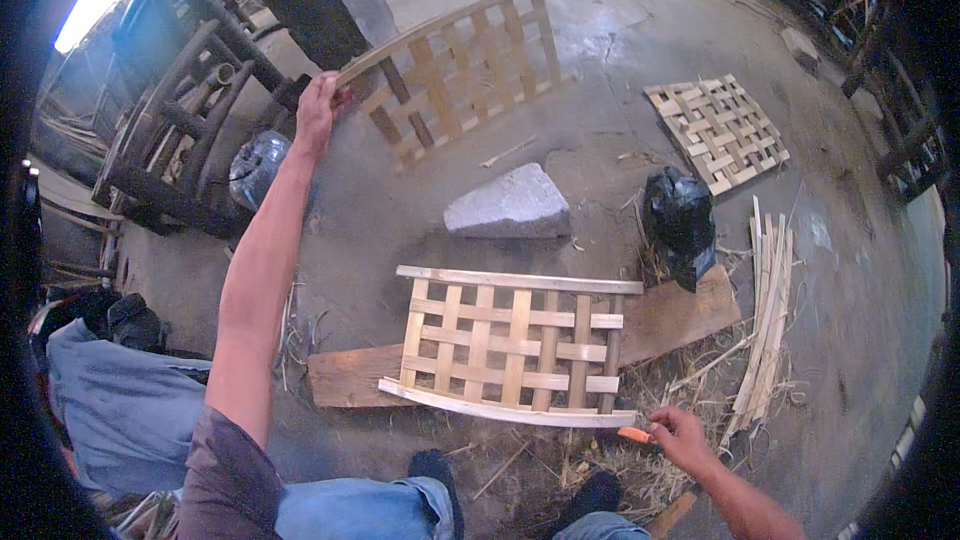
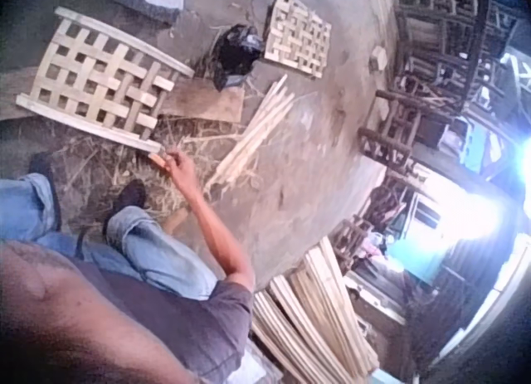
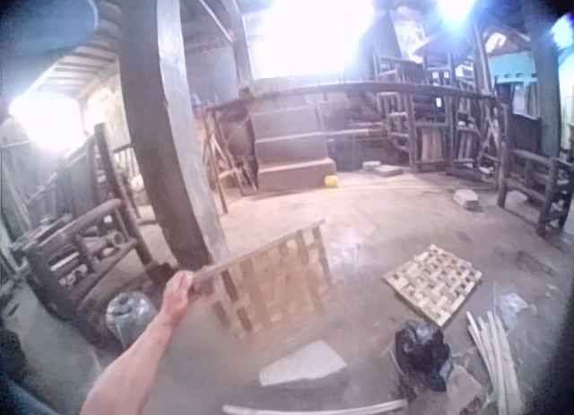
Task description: The person weaves thin bamboo strips into a lattice pattern and secures the edges with a hammer and a knife. They repeatedly adjust the strips, tap them into place, and trim excess material to complete the panel.
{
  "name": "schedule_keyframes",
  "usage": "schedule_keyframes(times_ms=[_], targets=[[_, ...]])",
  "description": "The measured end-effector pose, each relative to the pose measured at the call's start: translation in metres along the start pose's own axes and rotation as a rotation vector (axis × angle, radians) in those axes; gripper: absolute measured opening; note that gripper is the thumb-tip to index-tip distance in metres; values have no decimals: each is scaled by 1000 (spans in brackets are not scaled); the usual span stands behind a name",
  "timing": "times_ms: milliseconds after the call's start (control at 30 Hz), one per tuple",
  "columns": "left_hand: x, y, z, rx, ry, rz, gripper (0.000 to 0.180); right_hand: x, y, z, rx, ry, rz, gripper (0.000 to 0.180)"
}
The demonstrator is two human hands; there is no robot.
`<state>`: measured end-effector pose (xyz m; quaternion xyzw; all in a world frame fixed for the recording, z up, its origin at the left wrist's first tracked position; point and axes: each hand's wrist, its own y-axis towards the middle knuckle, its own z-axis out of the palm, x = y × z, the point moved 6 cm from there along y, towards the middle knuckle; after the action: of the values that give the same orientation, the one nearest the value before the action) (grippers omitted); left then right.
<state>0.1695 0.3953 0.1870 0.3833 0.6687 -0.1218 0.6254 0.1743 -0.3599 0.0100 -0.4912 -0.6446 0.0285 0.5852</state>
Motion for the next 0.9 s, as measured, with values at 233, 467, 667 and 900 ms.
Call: schedule_keyframes(times_ms=[233, 467, 667, 900], targets=[[77, -40, 26, 207, 312, 23, 23, 13, -10, 4, 5, -1, 28, 16], [148, -117, 20, 278, 804, -40, 43, 14, -16, 7, 43, -56, 90, 17], [138, -173, 18, 267, 739, -73, 53, 25, -5, 17, 38, -58, 63, 20], [115, -282, 10, 406, 372, -700, 46, 32, 21, 27, -17, -202, -69, 26]])
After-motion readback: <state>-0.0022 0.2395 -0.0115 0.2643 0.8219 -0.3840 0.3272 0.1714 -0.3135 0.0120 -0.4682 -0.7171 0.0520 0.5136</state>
